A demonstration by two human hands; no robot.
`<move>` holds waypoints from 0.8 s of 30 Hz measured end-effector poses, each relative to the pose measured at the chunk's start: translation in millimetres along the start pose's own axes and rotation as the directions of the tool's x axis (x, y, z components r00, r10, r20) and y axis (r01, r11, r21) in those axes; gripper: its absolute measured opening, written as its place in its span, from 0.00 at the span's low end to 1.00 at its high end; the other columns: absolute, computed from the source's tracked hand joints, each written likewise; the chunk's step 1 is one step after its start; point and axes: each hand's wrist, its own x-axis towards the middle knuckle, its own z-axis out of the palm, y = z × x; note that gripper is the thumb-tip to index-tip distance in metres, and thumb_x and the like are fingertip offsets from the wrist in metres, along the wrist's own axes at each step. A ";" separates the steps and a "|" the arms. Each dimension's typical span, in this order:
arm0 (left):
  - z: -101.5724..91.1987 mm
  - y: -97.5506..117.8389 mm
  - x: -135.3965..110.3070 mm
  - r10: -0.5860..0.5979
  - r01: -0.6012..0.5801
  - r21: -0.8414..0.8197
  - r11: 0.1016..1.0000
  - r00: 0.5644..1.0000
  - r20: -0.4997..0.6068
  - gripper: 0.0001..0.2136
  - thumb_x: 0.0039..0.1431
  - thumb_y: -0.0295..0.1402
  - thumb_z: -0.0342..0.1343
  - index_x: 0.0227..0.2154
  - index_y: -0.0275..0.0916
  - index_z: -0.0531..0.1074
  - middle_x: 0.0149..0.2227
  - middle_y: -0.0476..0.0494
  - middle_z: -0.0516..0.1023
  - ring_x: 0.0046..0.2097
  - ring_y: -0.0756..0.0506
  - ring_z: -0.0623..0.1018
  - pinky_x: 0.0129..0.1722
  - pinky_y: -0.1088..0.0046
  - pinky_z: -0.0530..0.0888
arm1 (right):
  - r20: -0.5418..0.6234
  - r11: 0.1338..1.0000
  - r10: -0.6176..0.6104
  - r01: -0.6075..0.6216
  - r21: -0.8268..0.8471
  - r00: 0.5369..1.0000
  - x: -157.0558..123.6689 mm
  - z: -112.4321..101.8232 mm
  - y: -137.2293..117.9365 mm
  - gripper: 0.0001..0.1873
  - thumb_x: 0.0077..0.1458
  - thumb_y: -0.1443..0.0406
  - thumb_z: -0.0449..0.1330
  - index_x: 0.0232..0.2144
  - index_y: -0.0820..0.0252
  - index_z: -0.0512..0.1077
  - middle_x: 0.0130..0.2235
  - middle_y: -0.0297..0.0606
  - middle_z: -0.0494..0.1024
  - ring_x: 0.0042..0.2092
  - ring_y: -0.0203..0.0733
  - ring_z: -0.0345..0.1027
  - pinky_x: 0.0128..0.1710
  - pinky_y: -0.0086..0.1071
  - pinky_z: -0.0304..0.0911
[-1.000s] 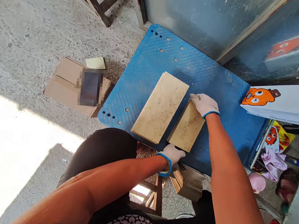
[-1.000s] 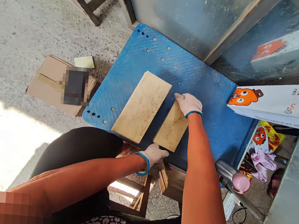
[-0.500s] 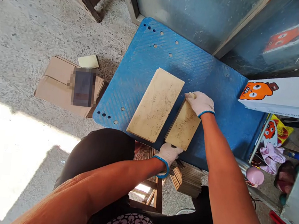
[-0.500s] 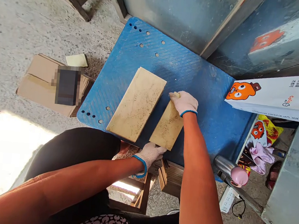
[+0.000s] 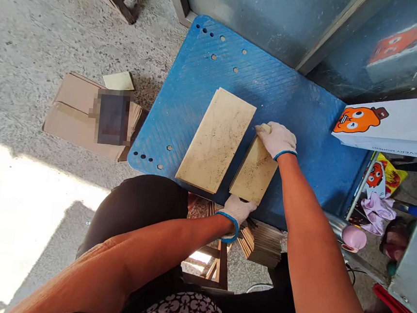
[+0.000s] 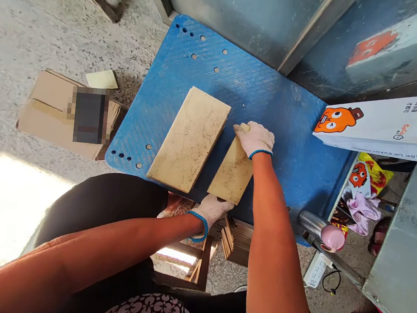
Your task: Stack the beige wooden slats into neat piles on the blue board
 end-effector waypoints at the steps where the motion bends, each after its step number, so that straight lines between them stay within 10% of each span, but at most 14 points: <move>1: -1.0 0.8 -0.1 0.018 -0.016 0.080 0.997 1.000 -0.020 0.18 0.45 0.25 0.66 0.42 0.36 0.77 0.45 0.36 0.82 0.47 0.42 0.80 0.43 0.71 0.75 | -0.044 1.000 -0.003 0.004 0.029 0.999 -1.9 1.1 1.2 0.34 0.59 0.39 0.49 0.50 0.57 0.73 0.53 0.50 0.76 0.57 0.58 0.67 0.57 0.53 0.58; 7: -1.9 5.6 -15.0 -0.015 -0.019 0.496 0.868 0.998 0.064 0.24 0.48 0.33 0.64 0.48 0.27 0.72 0.44 0.31 0.80 0.45 0.38 0.80 0.41 0.69 0.73 | -0.304 0.957 0.106 -0.014 0.290 0.947 -54.9 -0.6 16.7 0.40 0.63 0.41 0.45 0.67 0.58 0.58 0.66 0.47 0.63 0.67 0.53 0.55 0.65 0.47 0.53; 16: -15.9 26.6 -28.0 0.166 -0.312 0.700 0.643 0.948 0.270 0.12 0.51 0.34 0.62 0.38 0.32 0.78 0.37 0.35 0.81 0.43 0.38 0.80 0.39 0.71 0.72 | -0.062 0.716 0.495 -0.366 0.594 0.867 -217.4 19.1 48.2 0.34 0.63 0.44 0.45 0.58 0.58 0.71 0.59 0.43 0.74 0.59 0.46 0.68 0.59 0.38 0.63; 24: -38.3 5.2 -55.6 0.372 -0.436 0.869 0.234 0.866 0.334 0.17 0.61 0.29 0.52 0.52 0.35 0.73 0.53 0.33 0.77 0.53 0.38 0.77 0.50 0.69 0.71 | 0.041 0.598 0.481 -0.362 0.716 0.876 -317.1 13.3 38.4 0.32 0.61 0.46 0.51 0.60 0.55 0.70 0.59 0.42 0.74 0.56 0.49 0.70 0.54 0.40 0.69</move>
